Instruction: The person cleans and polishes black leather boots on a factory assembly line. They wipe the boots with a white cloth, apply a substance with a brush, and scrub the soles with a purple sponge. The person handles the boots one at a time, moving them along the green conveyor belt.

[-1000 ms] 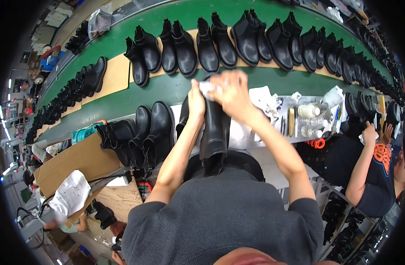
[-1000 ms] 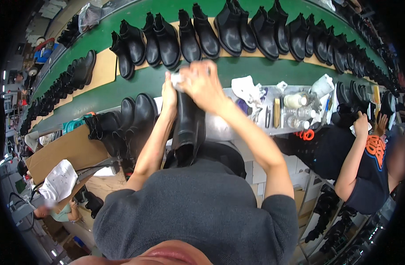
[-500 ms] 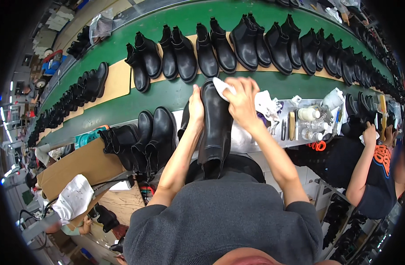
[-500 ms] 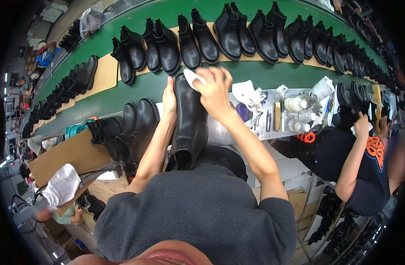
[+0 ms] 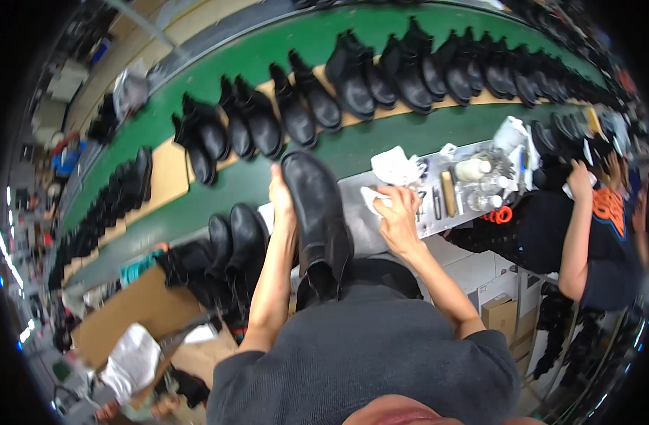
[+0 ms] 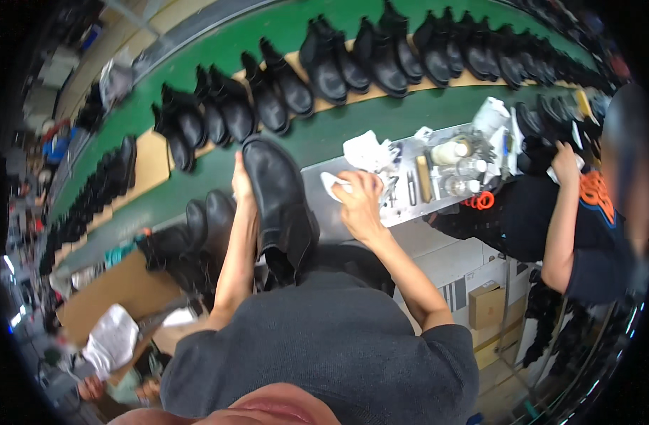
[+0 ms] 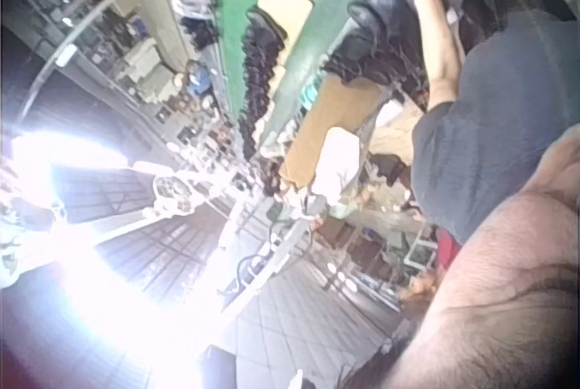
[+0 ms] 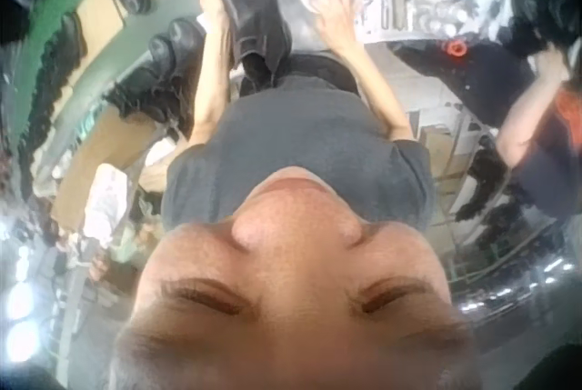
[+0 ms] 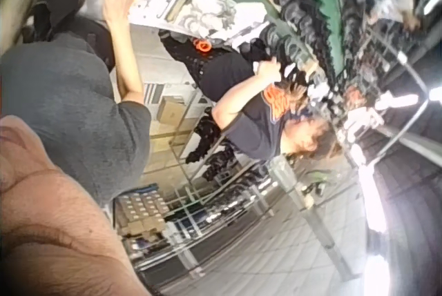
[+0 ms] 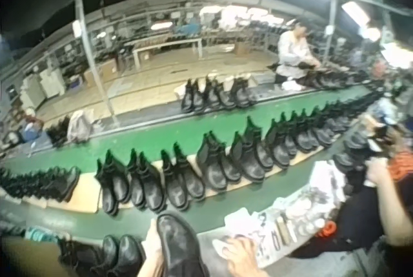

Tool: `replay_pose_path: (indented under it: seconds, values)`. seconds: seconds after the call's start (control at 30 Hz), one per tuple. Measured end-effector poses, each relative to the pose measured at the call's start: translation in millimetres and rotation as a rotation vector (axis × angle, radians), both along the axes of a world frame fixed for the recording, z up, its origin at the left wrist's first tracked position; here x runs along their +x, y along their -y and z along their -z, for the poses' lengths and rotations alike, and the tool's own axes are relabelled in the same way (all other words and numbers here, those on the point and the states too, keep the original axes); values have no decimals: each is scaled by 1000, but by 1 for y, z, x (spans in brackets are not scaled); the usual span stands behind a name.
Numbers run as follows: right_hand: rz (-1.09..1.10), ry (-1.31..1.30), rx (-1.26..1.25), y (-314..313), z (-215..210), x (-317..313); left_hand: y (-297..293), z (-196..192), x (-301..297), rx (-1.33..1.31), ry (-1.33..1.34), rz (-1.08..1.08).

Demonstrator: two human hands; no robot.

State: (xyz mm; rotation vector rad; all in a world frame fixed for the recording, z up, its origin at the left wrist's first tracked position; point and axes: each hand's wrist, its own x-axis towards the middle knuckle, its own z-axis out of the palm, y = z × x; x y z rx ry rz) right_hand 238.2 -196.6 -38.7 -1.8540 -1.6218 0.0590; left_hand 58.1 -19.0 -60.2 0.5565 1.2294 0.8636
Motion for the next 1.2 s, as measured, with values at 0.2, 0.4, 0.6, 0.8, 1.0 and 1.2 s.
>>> replay_pose_path:
  seconds: [0.2,0.4,0.6,0.8,1.0,1.2]
  values:
    - [655,244,-60,40,46,95,-5,-10,48,-52,133,128]
    - [-136,213,351,-28,-26,41,18,-13,100,22,94,529]
    - [29,68,261,-19,-27,15,29,-10,86,52,189,554]
    - [97,-27,219,-32,-51,37,34,-1,101,-8,333,527]
    - [89,-26,264,-2,-33,1,38,-28,92,127,210,571]
    - [512,-552,234,-44,-5,83,39,-33,117,24,78,523]
